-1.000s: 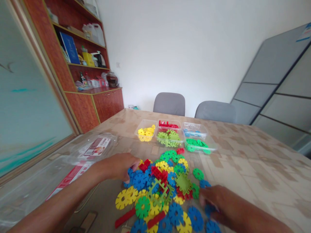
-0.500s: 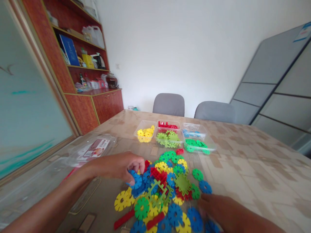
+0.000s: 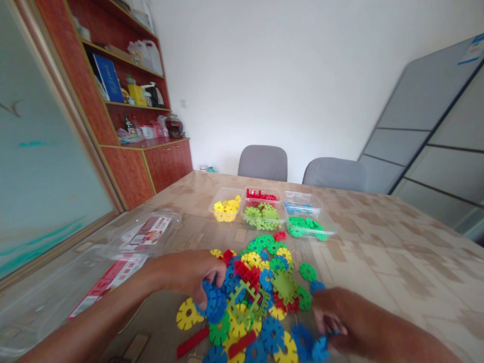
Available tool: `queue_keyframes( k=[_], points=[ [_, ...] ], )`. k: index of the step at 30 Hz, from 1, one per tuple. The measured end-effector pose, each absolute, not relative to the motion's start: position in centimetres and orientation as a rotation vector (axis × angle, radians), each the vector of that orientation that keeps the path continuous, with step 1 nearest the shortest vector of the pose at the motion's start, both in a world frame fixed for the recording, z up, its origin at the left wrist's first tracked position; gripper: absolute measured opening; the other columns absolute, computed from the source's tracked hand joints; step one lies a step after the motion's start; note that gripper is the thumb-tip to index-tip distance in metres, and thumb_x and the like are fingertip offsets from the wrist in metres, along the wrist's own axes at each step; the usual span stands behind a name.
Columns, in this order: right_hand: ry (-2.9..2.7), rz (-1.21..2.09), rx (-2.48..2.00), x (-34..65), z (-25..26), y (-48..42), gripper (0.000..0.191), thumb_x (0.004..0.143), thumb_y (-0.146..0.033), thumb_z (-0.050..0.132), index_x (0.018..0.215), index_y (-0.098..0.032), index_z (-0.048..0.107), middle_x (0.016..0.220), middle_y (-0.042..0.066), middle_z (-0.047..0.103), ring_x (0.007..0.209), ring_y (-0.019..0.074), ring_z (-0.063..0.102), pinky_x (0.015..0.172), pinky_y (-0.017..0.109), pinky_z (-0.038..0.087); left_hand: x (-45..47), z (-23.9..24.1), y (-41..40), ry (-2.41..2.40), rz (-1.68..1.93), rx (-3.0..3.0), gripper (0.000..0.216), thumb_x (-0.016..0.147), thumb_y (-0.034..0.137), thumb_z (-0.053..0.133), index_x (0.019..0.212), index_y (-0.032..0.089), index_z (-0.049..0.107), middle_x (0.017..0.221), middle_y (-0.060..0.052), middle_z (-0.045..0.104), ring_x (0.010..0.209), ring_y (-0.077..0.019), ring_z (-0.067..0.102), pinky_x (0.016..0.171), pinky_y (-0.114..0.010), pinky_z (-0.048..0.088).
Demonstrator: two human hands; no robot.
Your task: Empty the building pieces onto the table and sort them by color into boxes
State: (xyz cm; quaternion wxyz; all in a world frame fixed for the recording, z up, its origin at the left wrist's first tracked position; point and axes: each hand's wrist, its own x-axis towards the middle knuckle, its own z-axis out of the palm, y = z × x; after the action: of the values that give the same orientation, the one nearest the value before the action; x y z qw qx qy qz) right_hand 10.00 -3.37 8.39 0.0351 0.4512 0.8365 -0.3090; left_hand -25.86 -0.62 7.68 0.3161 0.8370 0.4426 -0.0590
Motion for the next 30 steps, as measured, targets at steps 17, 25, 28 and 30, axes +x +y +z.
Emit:
queue_keyframes(
  k=[17, 25, 28, 30],
  points=[
    [2.662, -1.095, 1.513, 12.3, 5.5, 1.3, 0.019, 0.07, -0.012, 0.059, 0.088, -0.019, 0.058, 0.081, 0.001, 0.06, 0.075, 0.0167, 0.056, 0.063, 0.025, 0.041, -25.8, 8.5, -0.7, 0.954, -0.064, 2.008, 0.034, 0.066, 0.048, 0.076, 0.075, 0.018, 0.062, 0.064, 0.006, 0.052, 0.059, -0.0108, 0.046, 0.051, -0.019, 0.033],
    [2.598, -1.32, 1.454, 12.7, 5.2, 1.4, 0.028, 0.067, -0.014, 0.066, 0.094, -0.017, 0.063, 0.078, -0.001, 0.058, 0.075, 0.0156, 0.055, 0.063, 0.023, 0.04, -25.0, 7.9, -1.1, 1.083, -0.178, 2.095, 0.04, 0.06, 0.038, 0.082, 0.093, 0.022, 0.065, 0.077, 0.005, 0.057, 0.065, -0.0128, 0.051, 0.052, -0.02, 0.033],
    [2.598, -1.325, 1.426, 12.5, 5.6, 1.3, 0.018, 0.071, -0.016, 0.064, 0.089, -0.016, 0.064, 0.077, -0.001, 0.059, 0.073, 0.0154, 0.055, 0.062, 0.023, 0.039, -24.9, 7.9, -1.2, 1.084, -0.163, 2.15, 0.03, 0.065, 0.037, 0.079, 0.087, 0.02, 0.066, 0.074, 0.005, 0.056, 0.065, -0.0133, 0.051, 0.053, -0.02, 0.031],
    [2.612, -1.345, 1.37, 12.3, 5.9, 1.2, 0.01, 0.076, -0.02, 0.062, 0.085, -0.015, 0.064, 0.074, -0.001, 0.059, 0.07, 0.0149, 0.054, 0.061, 0.023, 0.038, -24.9, 7.9, -1.3, 1.073, -0.128, 2.198, 0.027, 0.069, 0.037, 0.077, 0.086, 0.02, 0.066, 0.076, 0.003, 0.058, 0.069, -0.0147, 0.053, 0.056, -0.021, 0.033]
  ],
)
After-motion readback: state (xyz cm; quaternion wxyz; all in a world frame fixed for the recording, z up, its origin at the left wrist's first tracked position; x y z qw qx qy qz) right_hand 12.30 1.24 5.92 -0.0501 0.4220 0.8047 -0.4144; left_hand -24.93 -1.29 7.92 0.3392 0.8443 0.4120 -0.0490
